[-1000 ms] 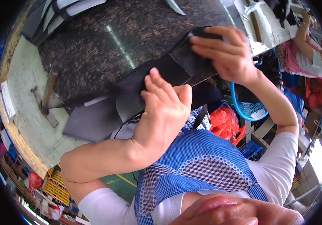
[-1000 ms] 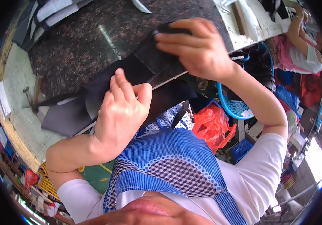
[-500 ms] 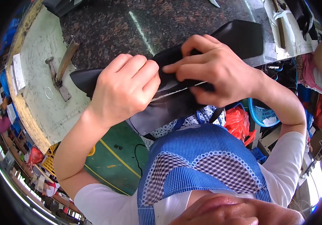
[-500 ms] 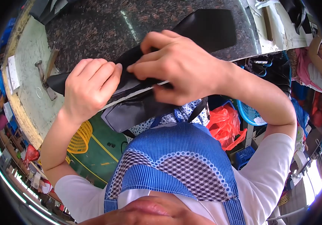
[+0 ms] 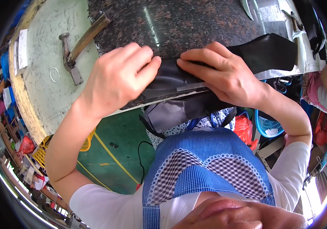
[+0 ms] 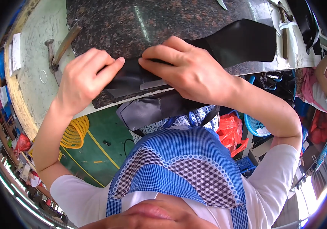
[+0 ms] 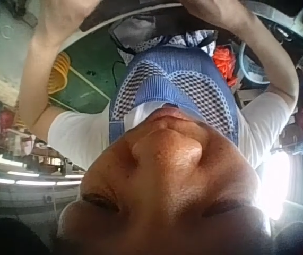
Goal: Applying adhesive reinforcement strips to the edges of black shoe upper components.
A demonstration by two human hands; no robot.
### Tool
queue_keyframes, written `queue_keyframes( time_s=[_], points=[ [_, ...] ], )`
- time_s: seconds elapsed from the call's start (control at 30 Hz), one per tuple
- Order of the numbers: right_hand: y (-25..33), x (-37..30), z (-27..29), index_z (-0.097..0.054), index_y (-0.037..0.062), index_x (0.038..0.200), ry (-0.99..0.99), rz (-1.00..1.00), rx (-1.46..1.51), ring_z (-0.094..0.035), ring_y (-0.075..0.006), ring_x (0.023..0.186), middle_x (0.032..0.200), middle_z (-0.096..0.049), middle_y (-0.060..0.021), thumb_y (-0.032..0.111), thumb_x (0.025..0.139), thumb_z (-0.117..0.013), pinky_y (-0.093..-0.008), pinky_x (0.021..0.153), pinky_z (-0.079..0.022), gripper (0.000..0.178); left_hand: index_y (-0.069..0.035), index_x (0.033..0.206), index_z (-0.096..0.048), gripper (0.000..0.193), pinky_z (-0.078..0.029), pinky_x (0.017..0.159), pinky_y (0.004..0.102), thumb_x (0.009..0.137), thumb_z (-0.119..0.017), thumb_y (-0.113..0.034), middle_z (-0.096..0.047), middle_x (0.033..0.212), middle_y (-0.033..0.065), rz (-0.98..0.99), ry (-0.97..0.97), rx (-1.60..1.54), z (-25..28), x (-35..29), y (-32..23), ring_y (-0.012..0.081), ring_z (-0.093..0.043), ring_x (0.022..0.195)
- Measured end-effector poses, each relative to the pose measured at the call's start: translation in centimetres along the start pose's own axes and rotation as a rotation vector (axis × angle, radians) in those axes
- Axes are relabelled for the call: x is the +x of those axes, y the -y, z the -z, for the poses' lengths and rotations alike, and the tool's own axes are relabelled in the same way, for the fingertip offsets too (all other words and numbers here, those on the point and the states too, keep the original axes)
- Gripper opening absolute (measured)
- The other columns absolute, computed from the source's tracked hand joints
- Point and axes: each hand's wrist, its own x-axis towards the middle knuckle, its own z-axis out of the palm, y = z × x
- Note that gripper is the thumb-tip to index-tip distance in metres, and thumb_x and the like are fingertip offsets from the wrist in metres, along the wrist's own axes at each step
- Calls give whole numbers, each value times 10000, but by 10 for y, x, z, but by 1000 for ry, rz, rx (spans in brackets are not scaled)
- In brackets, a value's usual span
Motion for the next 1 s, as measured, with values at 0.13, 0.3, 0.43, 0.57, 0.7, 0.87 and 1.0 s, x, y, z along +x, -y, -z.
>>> queue_keyframes(
  time_s=[0.13,0.3,0.43,0.57,0.7,0.87,1.0],
  points=[
    [-3,6,3,-705,76,1285,107,126,-77,-587,-223,982,1456,-614,-7,178,795,-643,-354,877,-545,504,-131,1197,-762,518,-569,871,398,688,-669,-115,-648,1083,63,-122,15,236,9,-19,7,265,-652,1040],
    [10,25,3,-730,91,1213,191,108,-185,-595,-210,975,1392,-660,18,207,769,-701,-347,837,-542,460,-127,1232,-729,605,-539,940,443,634,-682,-46,-613,1228,105,-29,101,147,21,-19,11,322,-617,1148],
    [5,-16,41,-735,-5,995,170,-13,-79,-636,-286,974,1298,-709,-74,57,638,-763,-406,835,-570,363,-58,1171,-711,522,-523,934,466,674,-828,-165,-608,1241,121,96,105,-17,22,-27,-3,354,-608,1165],
    [-1,-21,33,-669,27,903,50,50,-151,-635,-272,916,1129,-683,-77,95,665,-747,-391,762,-564,260,-28,1068,-718,475,-518,908,460,708,-885,-289,-626,1189,125,2,106,-49,28,4,7,346,-618,1123],
    [25,-31,28,-576,73,833,106,101,-215,-630,-256,853,866,-556,-73,168,769,-677,-368,659,-545,153,-19,906,-739,345,-522,826,389,817,-834,-338,-668,968,73,-52,28,-93,40,50,18,281,-650,914],
    [40,-117,-75,-560,57,945,271,-78,28,-636,-289,859,874,-552,-115,192,855,-656,-408,651,-562,189,-61,1180,-729,245,-545,906,385,945,-715,-128,-721,1130,117,34,-323,128,51,120,54,308,-704,1045],
    [33,-107,-28,-628,38,1087,139,-160,432,-657,-325,948,983,-625,-135,214,921,-704,-447,777,-572,253,-92,1346,-656,406,-504,1036,374,951,-717,-163,-681,1310,127,-46,-491,384,42,167,128,318,-648,1216]
  ],
)
